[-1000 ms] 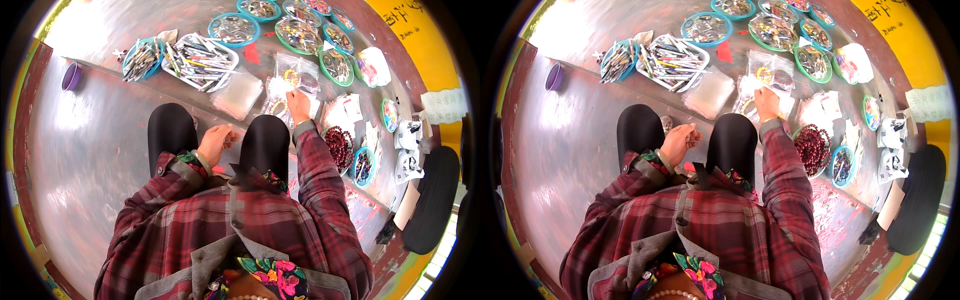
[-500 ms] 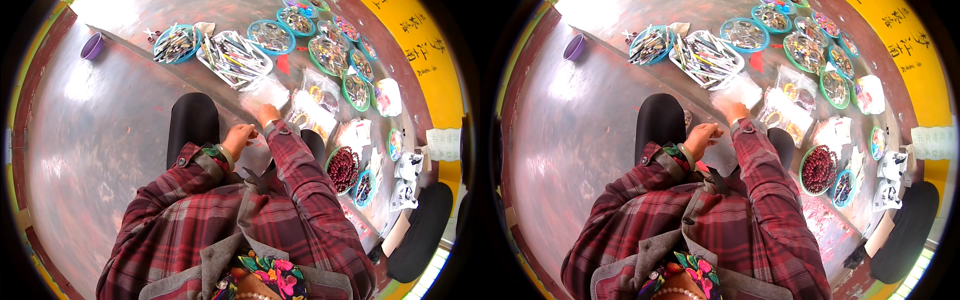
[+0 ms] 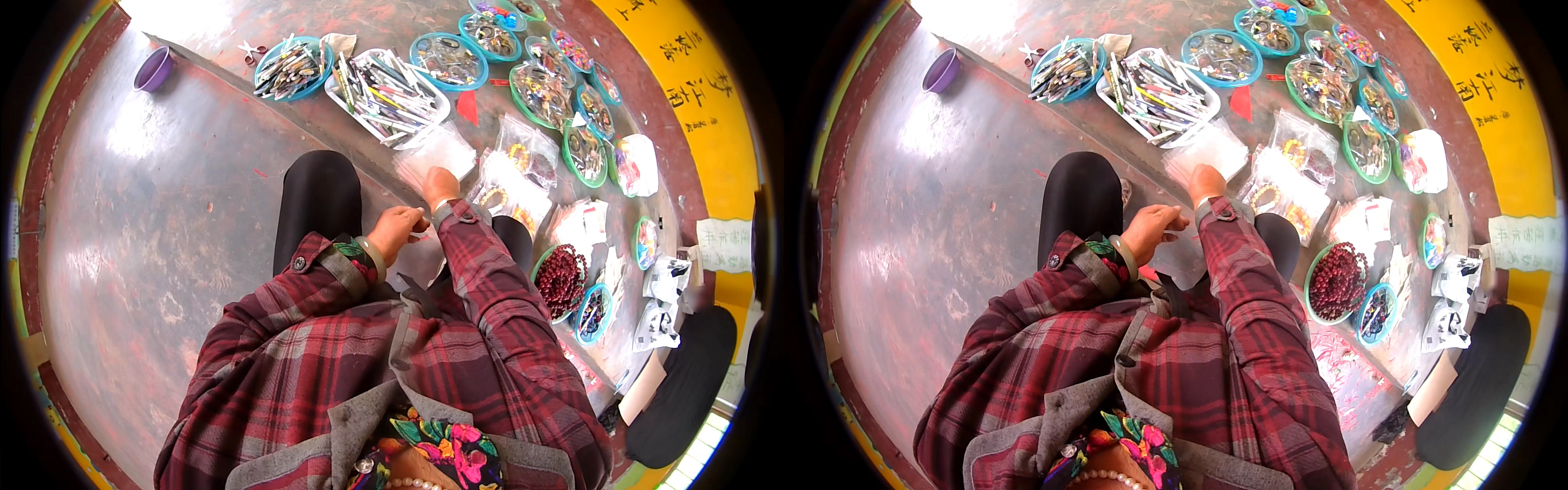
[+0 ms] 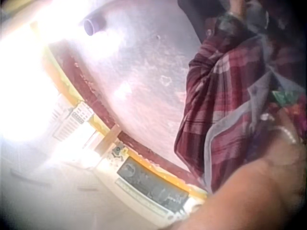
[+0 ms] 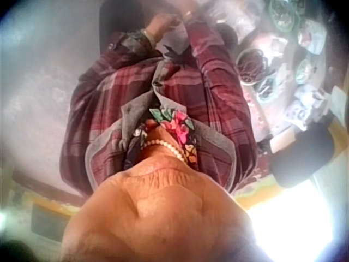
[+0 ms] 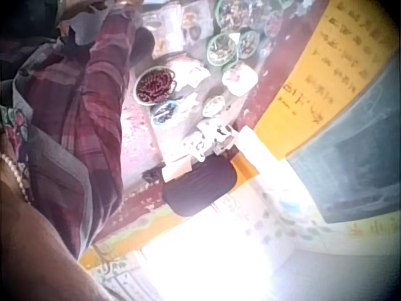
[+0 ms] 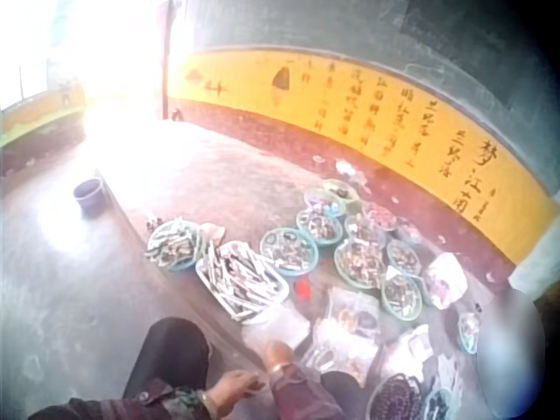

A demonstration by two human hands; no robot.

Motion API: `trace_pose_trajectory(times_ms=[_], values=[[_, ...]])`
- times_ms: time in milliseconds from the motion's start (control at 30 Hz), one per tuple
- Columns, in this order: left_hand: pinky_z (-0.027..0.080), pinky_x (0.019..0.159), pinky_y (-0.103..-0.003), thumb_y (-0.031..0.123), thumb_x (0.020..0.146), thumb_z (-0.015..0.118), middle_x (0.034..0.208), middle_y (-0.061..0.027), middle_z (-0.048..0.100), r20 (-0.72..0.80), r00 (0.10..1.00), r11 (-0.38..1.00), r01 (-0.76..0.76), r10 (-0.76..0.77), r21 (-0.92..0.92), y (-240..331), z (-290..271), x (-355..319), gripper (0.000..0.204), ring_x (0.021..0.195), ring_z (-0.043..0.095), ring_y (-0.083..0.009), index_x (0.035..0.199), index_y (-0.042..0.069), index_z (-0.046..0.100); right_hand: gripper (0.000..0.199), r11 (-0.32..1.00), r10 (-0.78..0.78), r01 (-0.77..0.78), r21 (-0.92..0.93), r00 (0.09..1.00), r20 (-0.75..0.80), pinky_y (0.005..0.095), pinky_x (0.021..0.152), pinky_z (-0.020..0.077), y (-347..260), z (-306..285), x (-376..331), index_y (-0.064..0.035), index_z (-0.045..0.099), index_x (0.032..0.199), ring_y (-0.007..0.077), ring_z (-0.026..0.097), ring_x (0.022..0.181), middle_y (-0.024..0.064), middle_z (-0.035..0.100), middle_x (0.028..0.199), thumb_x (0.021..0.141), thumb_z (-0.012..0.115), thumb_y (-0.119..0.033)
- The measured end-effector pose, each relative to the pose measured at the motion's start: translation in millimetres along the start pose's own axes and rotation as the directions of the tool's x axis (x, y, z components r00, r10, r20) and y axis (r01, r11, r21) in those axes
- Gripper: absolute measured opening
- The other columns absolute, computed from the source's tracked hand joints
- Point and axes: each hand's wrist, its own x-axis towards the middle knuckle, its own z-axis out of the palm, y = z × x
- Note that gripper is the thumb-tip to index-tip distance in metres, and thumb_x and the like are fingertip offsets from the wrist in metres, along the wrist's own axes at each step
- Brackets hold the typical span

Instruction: The person sits on the ground and repeatedly picks up beaded bracelets from a bowl, places them into small clear plastic bags, and sets the bags aside. The task involves handling multiple bracelets one by one and organizing them into individual packaging.

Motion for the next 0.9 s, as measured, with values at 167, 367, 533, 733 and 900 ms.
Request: trace_pose_trajectory(times_ms=[167, 367, 533, 733, 900], values=[[0.043, 0.072, -0.031, 0.027, 0.089, 0.049, 0.087, -0.0056, 0.061, -0.028, 0.999, 1.000, -0.016, 0.017, 0.021, -1, 1, 3, 0.025, 0.084, 0.056, -0.0159, 0.084, 0.004, 0.059, 0.023, 0.988, 0.135, -0.114, 0.102, 0.964, -0.230, 0.0455, 0.071, 0.0476, 12, 10, 12, -0.0009, 0.065, 0.076, 0.0381, 0.061, 0.077, 0.0217, 0.063, 0.077, 0.079, 0.048, -0.016], [0.043, 0.072, -0.031, 0.027, 0.088, 0.050, 0.088, -0.0060, 0.062, -0.034, 0.999, 0.999, -0.038, 0.039, 0.025, 1, 5, 2, 0.025, 0.084, 0.055, -0.0159, 0.087, 0.003, 0.059, 0.022, 0.996, 0.044, -0.025, 0.084, 0.971, -0.233, 0.0424, 0.069, 0.0485, 36, -17, 12, -0.0064, 0.068, 0.083, 0.0366, 0.062, 0.075, 0.0188, 0.064, 0.079, 0.074, 0.053, -0.019], [0.043, 0.071, -0.030, 0.025, 0.088, 0.051, 0.088, -0.0037, 0.061, -0.053, 0.986, 0.985, -0.155, 0.159, 0.071, 10, 7, -4, 0.023, 0.083, 0.055, -0.0135, 0.090, 0.003, 0.059, 0.021, 0.777, 0.125, -0.063, 0.626, 0.991, -0.056, 0.0312, 0.059, 0.0481, 18, -68, -42, -0.0011, 0.067, 0.081, 0.0210, 0.063, 0.067, 0.0117, 0.065, 0.071, 0.074, 0.060, -0.020], [0.043, 0.065, -0.024, 0.022, 0.086, 0.056, 0.085, -0.0011, 0.058, -0.035, 0.892, 0.868, -0.429, 0.451, 0.251, 13, 14, -9, 0.021, 0.078, 0.054, -0.0089, 0.096, 0.003, 0.058, 0.013, 0.264, 0.187, -0.164, 0.950, 0.975, 0.116, 0.0213, 0.048, 0.0399, -11, -96, -125, -0.0022, 0.067, 0.078, 0.0071, 0.055, 0.057, 0.0014, 0.063, 0.067, 0.077, 0.064, -0.015], [0.043, 0.061, -0.024, 0.021, 0.085, 0.060, 0.082, -0.0015, 0.058, 0.091, 0.873, 0.826, -0.483, 0.479, 0.291, 14, 23, -19, 0.023, 0.072, 0.051, -0.0073, 0.095, 0.000, 0.057, 0.012, 0.383, 0.182, -0.109, 0.917, 0.982, 0.041, 0.0211, 0.045, 0.0395, -9, -95, -144, -0.0008, 0.066, 0.077, 0.0057, 0.052, 0.055, 0.0017, 0.061, 0.067, 0.076, 0.066, -0.013]])
